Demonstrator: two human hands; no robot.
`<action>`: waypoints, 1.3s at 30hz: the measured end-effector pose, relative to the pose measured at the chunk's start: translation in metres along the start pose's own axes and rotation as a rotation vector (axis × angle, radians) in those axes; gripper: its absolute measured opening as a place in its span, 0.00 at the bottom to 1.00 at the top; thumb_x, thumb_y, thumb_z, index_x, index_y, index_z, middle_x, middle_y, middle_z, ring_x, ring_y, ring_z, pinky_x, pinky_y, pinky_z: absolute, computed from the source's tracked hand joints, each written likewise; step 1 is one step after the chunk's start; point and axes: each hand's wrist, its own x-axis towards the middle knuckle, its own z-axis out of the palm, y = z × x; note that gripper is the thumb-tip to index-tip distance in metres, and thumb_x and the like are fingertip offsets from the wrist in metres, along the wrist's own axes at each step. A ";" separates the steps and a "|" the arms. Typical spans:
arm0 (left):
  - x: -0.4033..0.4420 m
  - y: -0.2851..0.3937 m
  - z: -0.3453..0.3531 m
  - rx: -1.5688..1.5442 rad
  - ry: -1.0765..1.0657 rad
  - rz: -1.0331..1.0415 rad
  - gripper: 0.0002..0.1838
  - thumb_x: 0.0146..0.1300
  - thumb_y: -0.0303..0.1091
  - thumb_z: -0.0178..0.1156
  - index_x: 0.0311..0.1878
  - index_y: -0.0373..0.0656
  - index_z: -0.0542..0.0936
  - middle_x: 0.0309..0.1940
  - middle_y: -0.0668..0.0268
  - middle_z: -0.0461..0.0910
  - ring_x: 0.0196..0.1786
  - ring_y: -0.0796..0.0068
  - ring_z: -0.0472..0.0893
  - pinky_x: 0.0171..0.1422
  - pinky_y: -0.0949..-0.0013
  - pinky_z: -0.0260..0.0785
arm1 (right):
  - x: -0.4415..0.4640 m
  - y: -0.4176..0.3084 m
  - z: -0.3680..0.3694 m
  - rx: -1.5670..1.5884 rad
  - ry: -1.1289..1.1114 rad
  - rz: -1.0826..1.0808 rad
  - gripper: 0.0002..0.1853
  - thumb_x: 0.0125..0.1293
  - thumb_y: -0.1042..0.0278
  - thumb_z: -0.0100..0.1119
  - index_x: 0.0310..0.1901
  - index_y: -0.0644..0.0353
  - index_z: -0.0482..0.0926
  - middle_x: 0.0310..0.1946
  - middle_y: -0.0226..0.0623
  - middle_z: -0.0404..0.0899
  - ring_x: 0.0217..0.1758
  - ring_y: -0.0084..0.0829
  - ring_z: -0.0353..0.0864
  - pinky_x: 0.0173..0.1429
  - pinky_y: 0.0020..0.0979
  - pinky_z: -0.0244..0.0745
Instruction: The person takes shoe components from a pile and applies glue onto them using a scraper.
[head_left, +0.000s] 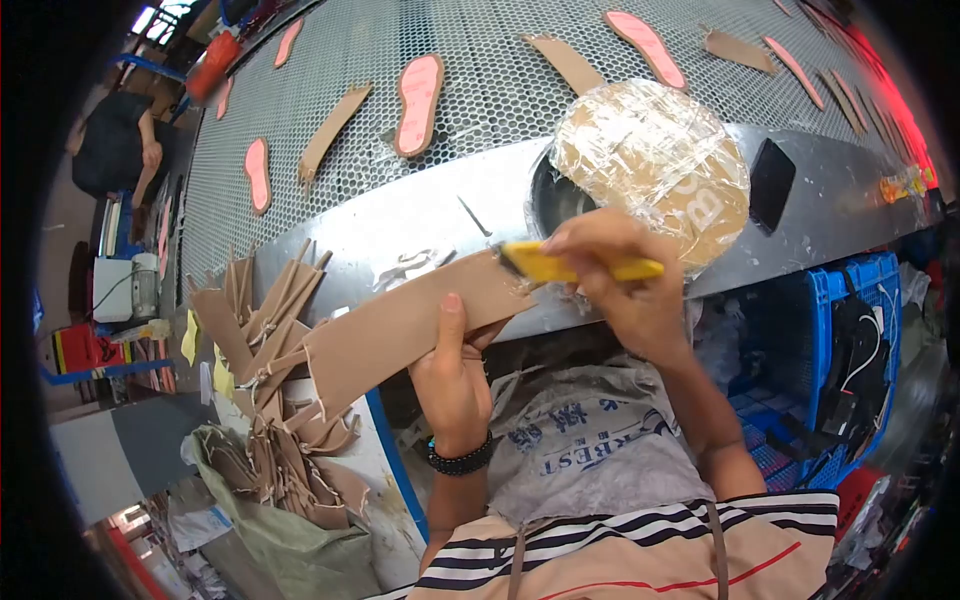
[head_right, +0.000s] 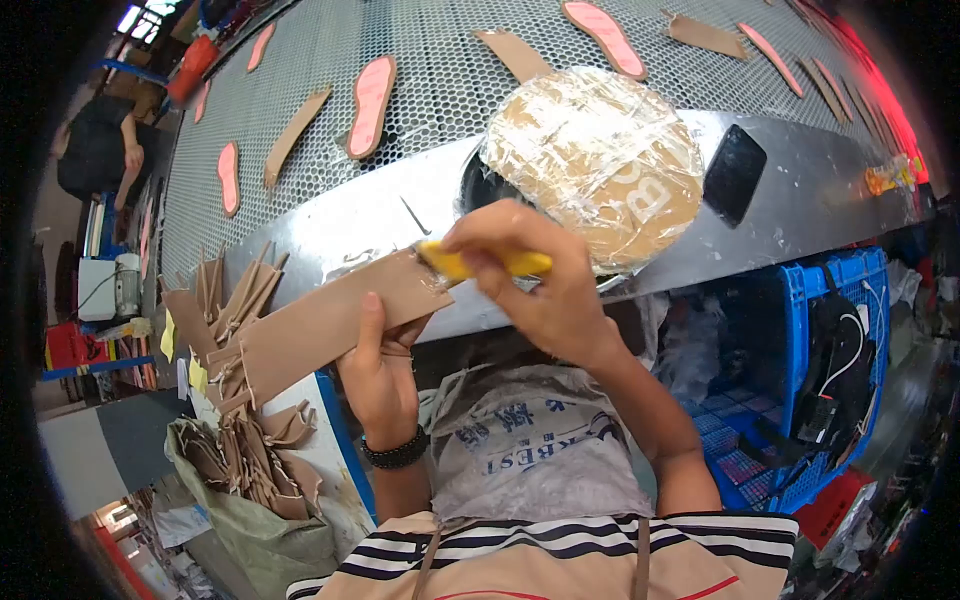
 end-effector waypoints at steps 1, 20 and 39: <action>0.000 0.001 -0.001 0.000 0.002 0.009 0.20 0.77 0.32 0.55 0.66 0.33 0.69 0.61 0.47 0.78 0.59 0.55 0.83 0.58 0.54 0.83 | 0.004 0.003 -0.002 -0.079 -0.004 -0.020 0.09 0.66 0.83 0.62 0.47 0.65 0.82 0.41 0.40 0.85 0.45 0.35 0.84 0.52 0.34 0.78; 0.028 0.124 -0.019 1.740 -0.480 0.776 0.12 0.61 0.25 0.62 0.48 0.46 0.83 0.37 0.62 0.83 0.49 0.58 0.78 0.63 0.50 0.55 | 0.012 -0.027 0.016 -0.307 -0.485 -0.016 0.11 0.65 0.69 0.69 0.45 0.64 0.83 0.22 0.42 0.78 0.22 0.36 0.80 0.30 0.33 0.74; 0.020 0.040 -0.019 0.198 -0.130 0.133 0.20 0.77 0.42 0.55 0.56 0.30 0.77 0.43 0.51 0.85 0.40 0.63 0.86 0.34 0.66 0.77 | -0.018 -0.032 -0.016 0.178 -0.026 0.425 0.12 0.71 0.73 0.57 0.53 0.64 0.80 0.41 0.33 0.80 0.45 0.25 0.79 0.47 0.27 0.75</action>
